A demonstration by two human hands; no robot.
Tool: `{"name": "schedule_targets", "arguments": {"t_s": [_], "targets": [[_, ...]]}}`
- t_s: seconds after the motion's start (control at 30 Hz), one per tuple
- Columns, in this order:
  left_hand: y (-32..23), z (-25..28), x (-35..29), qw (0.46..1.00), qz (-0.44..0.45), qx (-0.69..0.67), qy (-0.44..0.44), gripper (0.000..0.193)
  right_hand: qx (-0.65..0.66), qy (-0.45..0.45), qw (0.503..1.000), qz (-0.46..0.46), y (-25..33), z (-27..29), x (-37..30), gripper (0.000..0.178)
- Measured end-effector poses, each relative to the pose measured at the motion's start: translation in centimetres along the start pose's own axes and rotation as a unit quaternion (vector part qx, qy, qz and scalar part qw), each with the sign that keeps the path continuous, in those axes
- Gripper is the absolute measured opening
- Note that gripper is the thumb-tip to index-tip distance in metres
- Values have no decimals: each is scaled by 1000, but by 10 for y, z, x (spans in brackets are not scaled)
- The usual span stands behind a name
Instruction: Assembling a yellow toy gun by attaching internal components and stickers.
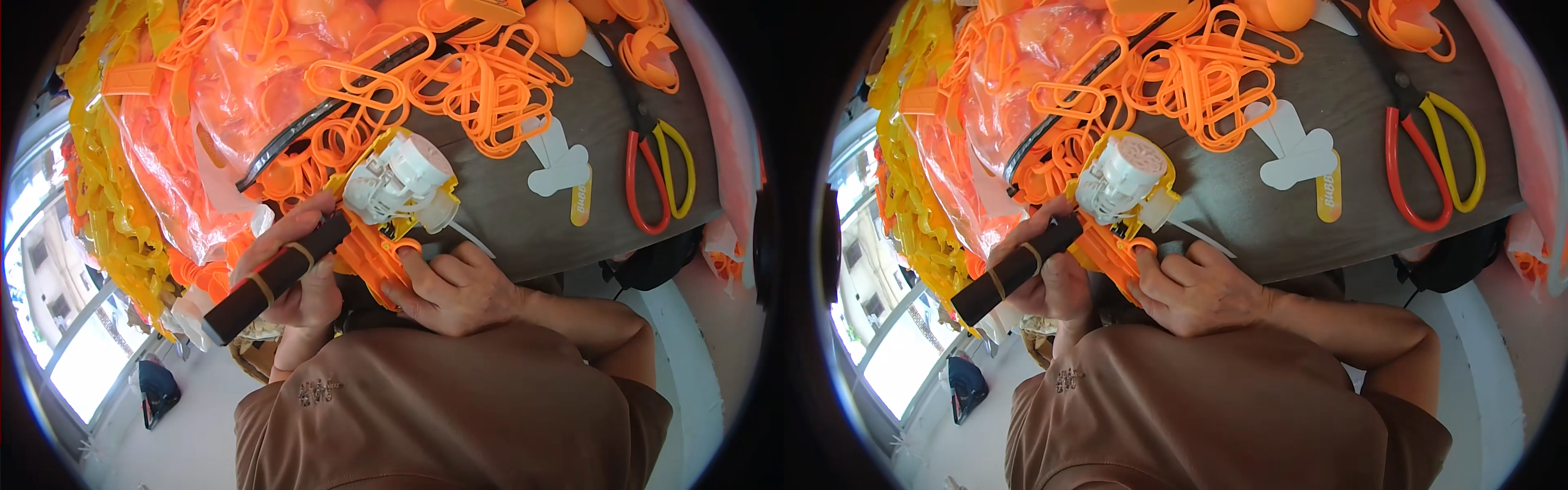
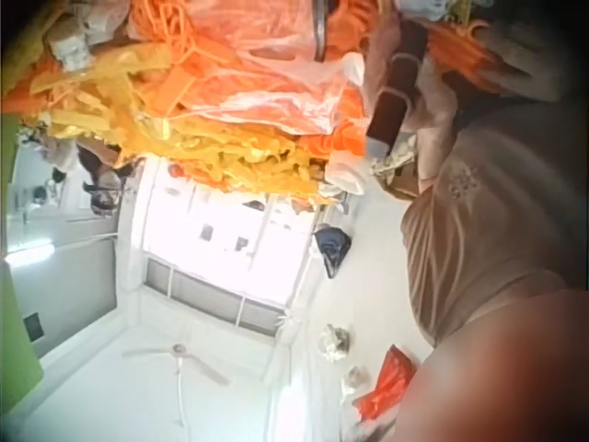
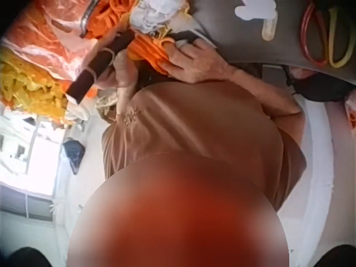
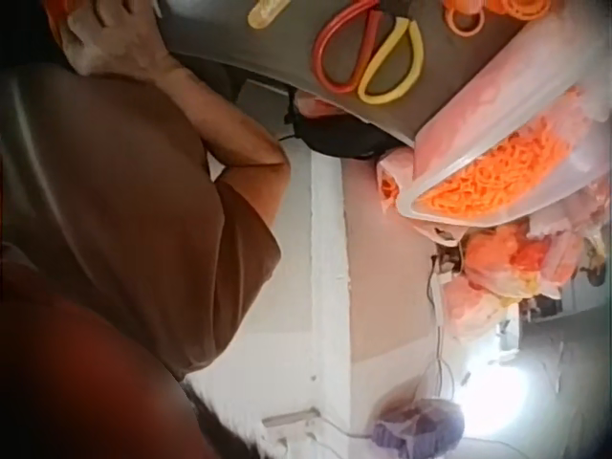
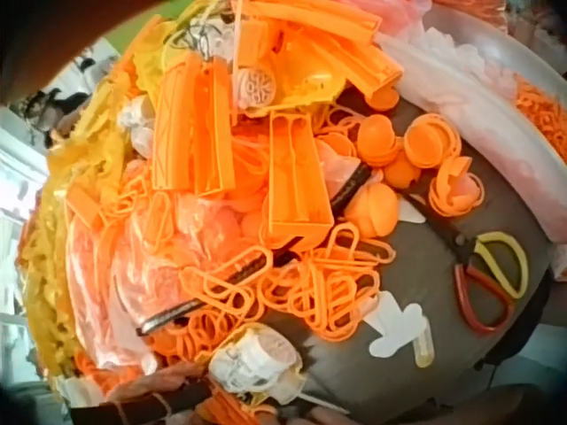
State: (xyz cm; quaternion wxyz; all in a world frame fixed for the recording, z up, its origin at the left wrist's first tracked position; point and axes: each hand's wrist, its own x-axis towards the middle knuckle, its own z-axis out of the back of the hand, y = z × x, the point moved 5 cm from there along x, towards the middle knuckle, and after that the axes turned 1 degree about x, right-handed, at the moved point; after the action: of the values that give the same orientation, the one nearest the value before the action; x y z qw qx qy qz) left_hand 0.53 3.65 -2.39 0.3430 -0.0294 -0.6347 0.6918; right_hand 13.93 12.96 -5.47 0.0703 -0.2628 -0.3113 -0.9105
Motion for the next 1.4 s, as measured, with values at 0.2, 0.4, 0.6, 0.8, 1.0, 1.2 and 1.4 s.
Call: {"name": "schedule_targets", "arguments": {"t_s": [0.2,0.4,0.6,0.8,1.0,1.2,1.4], "targets": [[2,4,-2,998,34,-3,-45,47,15,21,1000,2,-1,-1,-3,30],[3,5,-6,994,0,33,-103,52,28,45,999,-1,-3,-1,-1,30],[2,4,-3,996,29,50,-72,50,-13,-1,999,-36,-1,-3,2,32],[3,6,-6,996,5,4,-84,47,6,5,1000,-29,1,-4,1,29],[4,9,-5,993,-3,-16,-118,48,21,2,999,-35,0,-2,4,29],[-2,2,-12,990,-88,84,-65,48,43,7,998,-42,-1,-2,3,30],[0,7,-7,996,-6,6,-90,45,43,10,998,-40,-2,-1,4,31]]}}
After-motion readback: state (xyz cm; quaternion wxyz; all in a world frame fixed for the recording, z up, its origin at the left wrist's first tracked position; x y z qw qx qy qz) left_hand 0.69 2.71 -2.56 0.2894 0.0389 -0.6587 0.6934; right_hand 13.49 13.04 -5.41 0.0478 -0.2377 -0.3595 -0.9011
